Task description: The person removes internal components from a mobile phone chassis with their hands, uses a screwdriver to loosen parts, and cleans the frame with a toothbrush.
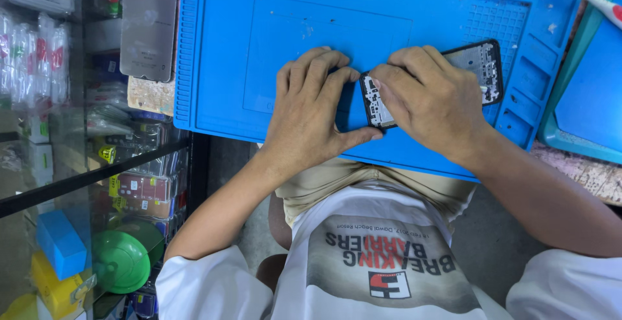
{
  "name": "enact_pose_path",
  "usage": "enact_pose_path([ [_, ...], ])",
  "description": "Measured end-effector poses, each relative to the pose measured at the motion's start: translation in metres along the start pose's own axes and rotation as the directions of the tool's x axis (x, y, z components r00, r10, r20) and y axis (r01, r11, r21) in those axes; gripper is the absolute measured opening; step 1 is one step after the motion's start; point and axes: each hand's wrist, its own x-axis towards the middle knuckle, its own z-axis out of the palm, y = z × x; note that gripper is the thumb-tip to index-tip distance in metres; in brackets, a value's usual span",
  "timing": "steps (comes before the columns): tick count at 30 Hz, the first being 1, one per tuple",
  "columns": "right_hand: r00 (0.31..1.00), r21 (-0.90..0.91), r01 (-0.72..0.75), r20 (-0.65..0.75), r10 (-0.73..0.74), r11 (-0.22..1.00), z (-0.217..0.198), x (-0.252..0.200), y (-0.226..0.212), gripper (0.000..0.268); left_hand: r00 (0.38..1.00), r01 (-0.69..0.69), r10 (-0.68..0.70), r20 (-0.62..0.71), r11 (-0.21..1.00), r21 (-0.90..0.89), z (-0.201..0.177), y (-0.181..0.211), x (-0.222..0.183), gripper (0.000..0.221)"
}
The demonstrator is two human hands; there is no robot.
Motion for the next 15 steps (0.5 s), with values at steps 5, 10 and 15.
enact_pose_path([
  [5,1.000,-0.079,0.020,0.020,-0.018,0.997,-0.005,0.005,-0.008,0.016,0.999,-0.043,0.043,-0.018,0.999,-0.007,-0.002,-0.001,0.002,0.086],
  [10,0.992,-0.065,0.110,0.077,-0.105,0.992,-0.009,0.007,-0.003,0.018,0.998,-0.063,0.063,-0.009,0.998,0.004,-0.002,-0.001,-0.001,0.083],
  [15,0.988,0.059,0.102,0.110,-0.108,0.993,-0.014,0.002,0.002,0.021,0.998,-0.056,0.056,-0.014,0.998,0.000,-0.002,-0.001,-0.001,0.082],
])
